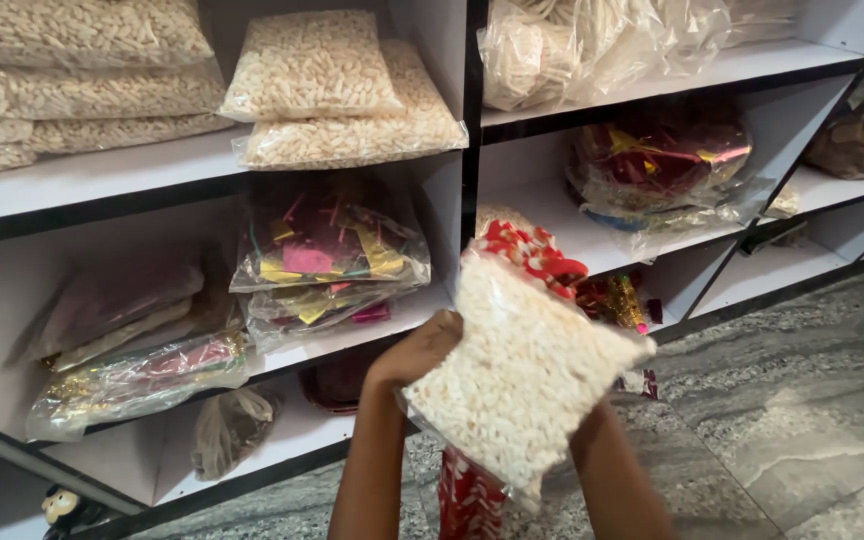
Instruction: Organizing bags of puffed rice and decorative cloths on storage shelves in a store.
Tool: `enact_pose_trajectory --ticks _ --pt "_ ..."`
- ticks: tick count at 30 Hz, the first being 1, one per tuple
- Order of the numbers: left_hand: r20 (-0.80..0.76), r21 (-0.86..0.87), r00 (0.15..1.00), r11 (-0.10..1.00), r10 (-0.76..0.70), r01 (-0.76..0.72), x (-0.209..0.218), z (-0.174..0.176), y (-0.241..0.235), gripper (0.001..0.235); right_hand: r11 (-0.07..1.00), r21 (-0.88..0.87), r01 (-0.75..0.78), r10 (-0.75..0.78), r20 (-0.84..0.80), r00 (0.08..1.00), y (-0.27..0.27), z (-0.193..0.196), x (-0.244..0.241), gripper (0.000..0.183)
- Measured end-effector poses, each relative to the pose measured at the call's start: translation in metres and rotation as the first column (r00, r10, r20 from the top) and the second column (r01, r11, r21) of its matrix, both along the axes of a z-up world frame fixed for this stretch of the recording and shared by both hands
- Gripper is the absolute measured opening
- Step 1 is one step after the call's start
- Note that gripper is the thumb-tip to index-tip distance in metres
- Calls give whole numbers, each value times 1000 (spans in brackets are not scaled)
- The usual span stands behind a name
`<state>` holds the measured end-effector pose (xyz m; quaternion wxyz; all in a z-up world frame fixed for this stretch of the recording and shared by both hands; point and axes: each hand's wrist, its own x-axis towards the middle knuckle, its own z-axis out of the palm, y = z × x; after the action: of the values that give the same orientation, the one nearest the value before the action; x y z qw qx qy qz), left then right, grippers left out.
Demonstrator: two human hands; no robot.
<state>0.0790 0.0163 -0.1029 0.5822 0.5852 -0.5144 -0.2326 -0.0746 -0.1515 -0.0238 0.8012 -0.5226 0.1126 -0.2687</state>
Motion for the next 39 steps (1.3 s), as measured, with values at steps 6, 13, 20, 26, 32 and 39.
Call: enact_pose_trajectory --ticks 6,13,20,26,32,39 --pt "-235 50 888 917 396 -396 -24 75 31 80 989 102 -109 118 -87 989 12 24 -9 85" --pt "-225 -198 837 818 498 -540 -28 73 21 78 922 -220 -317 354 150 923 7 55 -42 117" --pt "-369 -344 844 787 389 -512 -42 106 23 52 947 -320 -32 -13 -139 990 -9 81 -55 91" --pt "-661 -392 739 780 130 -488 -47 130 49 29 967 -35 253 -246 133 960 -91 32 -40 58" --pt "-606 -435 774 738 184 -516 -15 91 38 14 895 307 325 -342 3 940 -143 -104 34 51" --pt "-466 -489 857 744 220 -457 8 60 27 10 985 0 173 -169 -191 967 -190 -68 143 61"
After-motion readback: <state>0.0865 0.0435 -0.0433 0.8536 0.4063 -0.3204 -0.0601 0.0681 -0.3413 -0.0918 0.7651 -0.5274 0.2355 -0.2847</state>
